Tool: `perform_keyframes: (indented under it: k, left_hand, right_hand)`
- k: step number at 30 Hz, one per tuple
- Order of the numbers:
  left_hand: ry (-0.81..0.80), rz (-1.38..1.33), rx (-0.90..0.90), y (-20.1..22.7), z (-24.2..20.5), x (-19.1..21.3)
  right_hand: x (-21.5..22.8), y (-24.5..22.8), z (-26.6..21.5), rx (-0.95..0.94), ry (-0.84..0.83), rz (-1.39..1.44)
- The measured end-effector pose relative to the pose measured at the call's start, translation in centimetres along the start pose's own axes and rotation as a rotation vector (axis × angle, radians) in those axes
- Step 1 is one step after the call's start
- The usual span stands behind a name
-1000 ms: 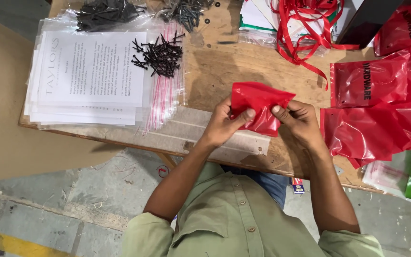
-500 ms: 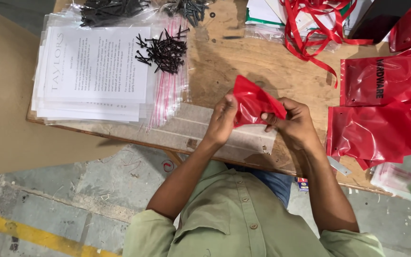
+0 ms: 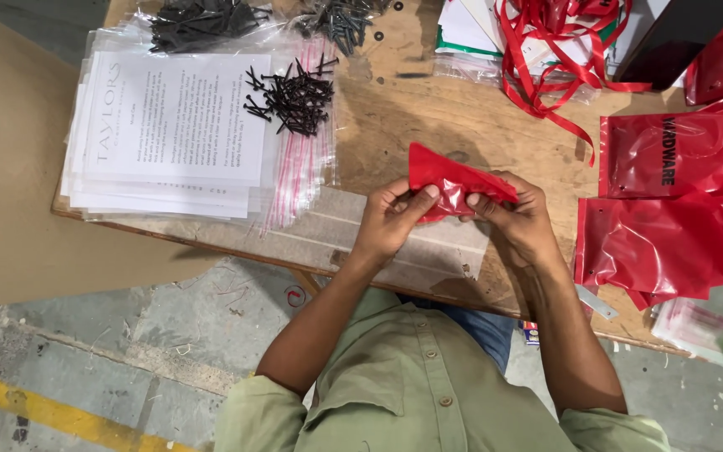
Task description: Packing screws and zip ties into small red bags at a workbench.
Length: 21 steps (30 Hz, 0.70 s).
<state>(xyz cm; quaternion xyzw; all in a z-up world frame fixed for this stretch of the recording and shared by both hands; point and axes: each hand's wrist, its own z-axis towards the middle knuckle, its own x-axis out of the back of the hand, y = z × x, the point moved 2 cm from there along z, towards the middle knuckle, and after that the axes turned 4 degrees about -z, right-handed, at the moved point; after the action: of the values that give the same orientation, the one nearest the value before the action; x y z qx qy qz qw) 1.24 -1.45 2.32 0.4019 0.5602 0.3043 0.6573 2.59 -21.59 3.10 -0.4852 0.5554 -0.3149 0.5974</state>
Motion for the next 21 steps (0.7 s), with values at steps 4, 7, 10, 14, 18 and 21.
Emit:
perform_keyframes:
  k: [4, 7, 10, 14, 18, 21]
  left_hand:
    - [0.041, 0.015, -0.004, -0.8, -0.2, 0.6]
    - [0.074, 0.094, -0.036, -1.4, -0.2, 0.7]
    - [0.127, -0.02, 0.003, -1.6, 0.1, 0.5]
    - [0.137, -0.065, -0.017, -0.4, 0.3, -0.6]
    - [0.078, 0.17, -0.044, -0.6, 0.3, -0.8]
    - [0.028, 0.293, -0.058, -1.0, 0.5, -0.8]
  right_hand:
    - [0.7, 1.1, 0.1, -0.027, -0.063, -0.033]
    - [2.1, 2.9, 0.3, 0.005, -0.121, -0.104]
    - [2.7, 3.5, 0.6, -0.094, 0.01, -0.037]
    - [2.4, 3.1, 0.5, -0.06, 0.013, 0.142]
    - [1.9, 2.4, 0.4, -0.079, -0.035, 0.031]
    - [1.9, 2.5, 0.6, -0.075, -0.086, 0.016]
